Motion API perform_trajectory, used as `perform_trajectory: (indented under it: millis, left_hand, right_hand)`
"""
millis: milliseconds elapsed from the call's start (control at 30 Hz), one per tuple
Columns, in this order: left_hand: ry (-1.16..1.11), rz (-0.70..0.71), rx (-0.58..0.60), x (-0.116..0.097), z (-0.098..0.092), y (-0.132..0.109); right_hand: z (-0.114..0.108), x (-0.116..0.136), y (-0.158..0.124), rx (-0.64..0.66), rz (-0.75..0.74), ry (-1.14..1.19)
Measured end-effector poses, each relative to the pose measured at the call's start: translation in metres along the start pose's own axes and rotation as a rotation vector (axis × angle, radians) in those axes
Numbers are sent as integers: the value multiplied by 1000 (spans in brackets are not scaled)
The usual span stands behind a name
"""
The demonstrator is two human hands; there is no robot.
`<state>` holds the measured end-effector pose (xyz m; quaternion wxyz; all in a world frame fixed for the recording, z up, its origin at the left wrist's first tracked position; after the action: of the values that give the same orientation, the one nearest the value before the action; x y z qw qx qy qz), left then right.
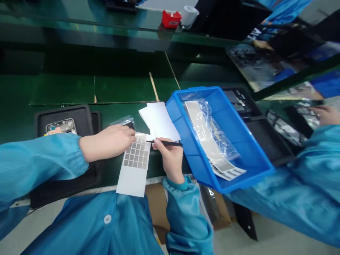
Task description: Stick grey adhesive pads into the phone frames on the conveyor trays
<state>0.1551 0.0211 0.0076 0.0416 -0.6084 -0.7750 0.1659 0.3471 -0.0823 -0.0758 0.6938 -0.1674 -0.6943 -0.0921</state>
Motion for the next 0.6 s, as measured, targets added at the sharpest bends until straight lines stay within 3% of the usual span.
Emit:
perform_trajectory:
  millis: [167,367,600]
  left_hand:
    - [29,-17,77,-9,13,30]
    - [138,-24,133,-19,32,30]
    - [158,-35,128,-18,36,33]
  right_hand:
    - [-10,2,-2,84,-84,-138]
    - [-12,-5,-9,222,-125,-386]
    - [-5,-4,-10,274,-182,-421]
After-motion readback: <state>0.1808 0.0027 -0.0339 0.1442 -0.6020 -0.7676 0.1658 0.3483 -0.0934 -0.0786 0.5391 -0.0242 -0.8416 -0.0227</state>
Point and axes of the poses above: each hand's wrist, its own y-axis towards the middle knuckle, its own z-axis out of the palm, x = y × z, the point moved 3 cm from there along y, towards the middle knuckle, and after that the axes turned 14 degrees about x, right-handed, at the moved point
